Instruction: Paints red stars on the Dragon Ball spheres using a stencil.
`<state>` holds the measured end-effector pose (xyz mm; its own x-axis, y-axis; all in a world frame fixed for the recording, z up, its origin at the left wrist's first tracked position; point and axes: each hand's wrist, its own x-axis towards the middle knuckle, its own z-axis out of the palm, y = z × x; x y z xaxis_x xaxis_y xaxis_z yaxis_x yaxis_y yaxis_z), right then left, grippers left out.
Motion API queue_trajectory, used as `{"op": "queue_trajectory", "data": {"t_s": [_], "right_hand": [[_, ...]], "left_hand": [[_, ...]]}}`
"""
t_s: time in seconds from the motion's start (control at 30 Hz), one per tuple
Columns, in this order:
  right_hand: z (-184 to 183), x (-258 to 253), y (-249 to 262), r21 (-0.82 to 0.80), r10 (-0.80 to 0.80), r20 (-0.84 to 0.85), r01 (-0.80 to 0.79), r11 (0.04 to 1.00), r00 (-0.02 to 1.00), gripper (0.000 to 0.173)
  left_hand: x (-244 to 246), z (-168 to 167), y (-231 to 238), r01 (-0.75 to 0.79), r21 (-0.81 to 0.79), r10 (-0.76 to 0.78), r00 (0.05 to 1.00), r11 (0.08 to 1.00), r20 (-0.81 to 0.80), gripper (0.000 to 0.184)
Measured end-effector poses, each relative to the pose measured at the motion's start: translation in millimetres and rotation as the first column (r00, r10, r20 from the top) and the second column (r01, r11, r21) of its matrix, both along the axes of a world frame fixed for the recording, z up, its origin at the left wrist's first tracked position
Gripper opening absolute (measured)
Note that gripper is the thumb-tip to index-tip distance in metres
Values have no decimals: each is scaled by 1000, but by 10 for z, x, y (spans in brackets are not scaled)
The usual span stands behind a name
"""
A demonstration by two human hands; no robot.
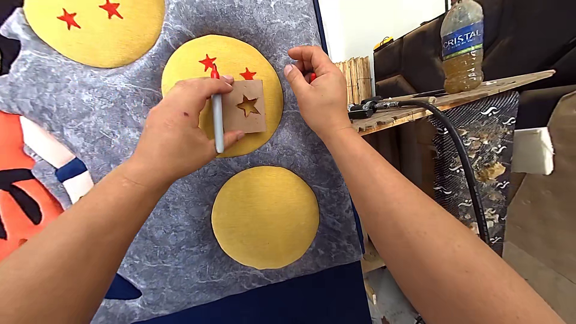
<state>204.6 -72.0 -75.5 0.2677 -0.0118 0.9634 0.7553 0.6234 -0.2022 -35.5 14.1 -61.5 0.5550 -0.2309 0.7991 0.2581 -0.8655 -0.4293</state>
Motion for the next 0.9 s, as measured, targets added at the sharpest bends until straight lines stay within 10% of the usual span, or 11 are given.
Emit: {"op": "queue_trajectory", "data": {"t_s": [0.9], "right_hand": [[-3, -12, 10, 4, -7, 16, 7, 1000, 1000, 24]], "left_hand": [[38, 27, 25, -19, 63, 22, 998, 998, -61, 60]]}}
